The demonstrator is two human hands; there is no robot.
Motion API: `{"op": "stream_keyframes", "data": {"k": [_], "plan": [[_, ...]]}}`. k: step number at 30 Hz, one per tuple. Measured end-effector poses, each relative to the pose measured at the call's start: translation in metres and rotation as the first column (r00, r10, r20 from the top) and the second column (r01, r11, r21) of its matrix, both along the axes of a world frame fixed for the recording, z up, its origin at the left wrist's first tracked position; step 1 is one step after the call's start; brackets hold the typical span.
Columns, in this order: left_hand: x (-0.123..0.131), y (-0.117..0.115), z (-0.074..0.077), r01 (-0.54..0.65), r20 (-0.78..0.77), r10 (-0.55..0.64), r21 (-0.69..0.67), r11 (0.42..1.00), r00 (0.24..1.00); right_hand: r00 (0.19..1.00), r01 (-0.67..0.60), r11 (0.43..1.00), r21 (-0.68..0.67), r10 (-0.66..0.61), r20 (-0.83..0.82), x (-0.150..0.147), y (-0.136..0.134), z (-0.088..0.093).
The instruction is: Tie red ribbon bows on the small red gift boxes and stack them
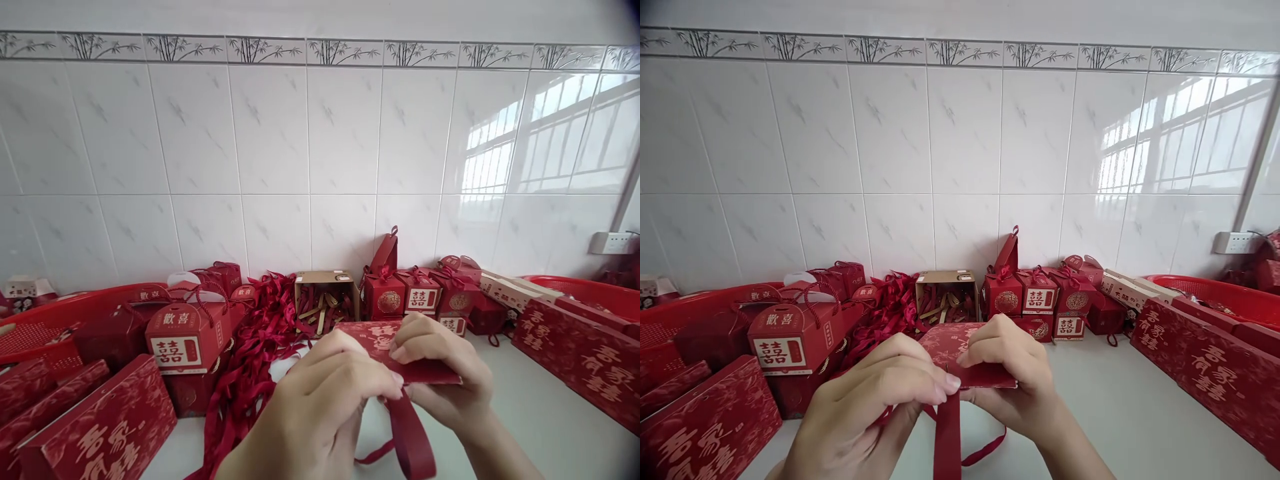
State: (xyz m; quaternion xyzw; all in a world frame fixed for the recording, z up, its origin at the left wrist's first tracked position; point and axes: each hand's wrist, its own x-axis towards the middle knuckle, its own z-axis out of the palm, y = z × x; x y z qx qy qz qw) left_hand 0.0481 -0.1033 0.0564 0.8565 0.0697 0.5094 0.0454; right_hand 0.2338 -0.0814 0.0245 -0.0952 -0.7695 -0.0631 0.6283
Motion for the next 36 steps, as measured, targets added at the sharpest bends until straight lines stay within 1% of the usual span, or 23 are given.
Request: {"op": "stream_keyframes", "data": {"k": [3, 6, 8, 10, 12, 13, 16, 19, 20, 23, 25, 26, 27, 29, 30, 32, 34, 36], "plan": [[0.001, -0.001, -0.002, 0.031, 0.039, -0.029, -0.046, 0.998, 0.999, 0.998, -0.025, 1.000, -0.009, 0.026, 0.061, 0.002, -0.004, 0.005], [0.000, -0.002, -0.003, 0.057, 0.055, -0.055, -0.030, 0.998, 0.997, 0.996, -0.018, 1.000, 0.006, 0.017, 0.089, 0.005, -0.009, 0.009], [0.000, -0.002, -0.003, 0.025, 0.075, -0.026, 0.011, 1.000, 0.997, 0.996, -0.023, 1.000, 0.011, 0.022, 0.090, 0.007, -0.013, 0.011], [-0.001, 0.000, -0.002, -0.050, 0.082, 0.044, 0.075, 0.996, 0.996, 0.995, -0.044, 0.999, 0.024, 0.042, 0.095, 0.009, -0.017, 0.012], [-0.001, 0.001, 0.000, -0.114, 0.056, 0.107, 0.141, 0.983, 0.993, 0.993, -0.049, 0.998, 0.042, 0.045, 0.105, 0.011, -0.021, 0.013], [-0.001, 0.001, 0.000, -0.120, 0.037, 0.116, 0.161, 0.980, 0.993, 0.993, -0.044, 0.998, 0.049, 0.038, 0.113, 0.011, -0.023, 0.014], [-0.001, -0.001, 0.002, -0.077, -0.005, 0.078, 0.130, 0.989, 0.997, 0.993, -0.042, 0.997, 0.067, 0.034, 0.112, 0.011, -0.026, 0.015], [0.000, -0.004, 0.001, -0.063, 0.003, 0.063, 0.057, 0.996, 0.998, 0.996, -0.043, 0.996, 0.081, 0.036, 0.081, 0.009, -0.027, 0.014], [0.000, -0.006, 0.001, -0.062, 0.017, 0.062, 0.051, 0.997, 0.998, 0.998, -0.033, 0.995, 0.091, 0.028, 0.060, 0.008, -0.027, 0.013], [0.001, -0.007, 0.000, -0.082, 0.041, 0.080, 0.071, 0.994, 0.996, 1.000, -0.002, 0.991, 0.131, 0.001, 0.010, 0.005, -0.028, 0.010], [0.001, -0.006, 0.001, -0.113, 0.042, 0.109, 0.106, 0.988, 0.993, 1.000, -0.001, 0.992, 0.126, 0.001, -0.005, 0.003, -0.028, 0.009], [0.001, -0.006, 0.001, -0.144, 0.042, 0.140, 0.116, 0.983, 0.989, 1.000, 0.003, 0.996, 0.084, -0.002, -0.017, 0.002, -0.027, 0.009], [0.001, -0.004, 0.001, -0.181, 0.048, 0.176, 0.126, 0.975, 0.983, 0.999, 0.010, 1.000, 0.014, -0.009, -0.035, 0.001, -0.027, 0.009], [0.001, -0.001, 0.001, -0.250, 0.068, 0.242, 0.147, 0.957, 0.968, 0.998, 0.010, 0.983, -0.182, -0.022, -0.065, 0.000, -0.025, 0.010], [0.001, 0.001, 0.000, -0.275, 0.071, 0.267, 0.154, 0.949, 0.961, 0.998, -0.004, 0.958, -0.285, -0.015, -0.065, 0.000, -0.024, 0.010], [0.000, 0.005, 0.000, -0.287, 0.045, 0.283, 0.169, 0.943, 0.958, 0.998, -0.066, 0.893, -0.446, 0.053, -0.042, 0.001, -0.021, 0.011], [-0.002, 0.009, -0.001, -0.278, -0.003, 0.283, 0.182, 0.943, 0.959, 0.990, -0.132, 0.837, -0.531, 0.139, -0.026, 0.002, -0.019, 0.012], [-0.004, 0.011, 0.000, -0.280, -0.041, 0.291, 0.177, 0.944, 0.956, 0.984, -0.165, 0.811, -0.562, 0.177, -0.032, 0.002, -0.017, 0.012]]}}
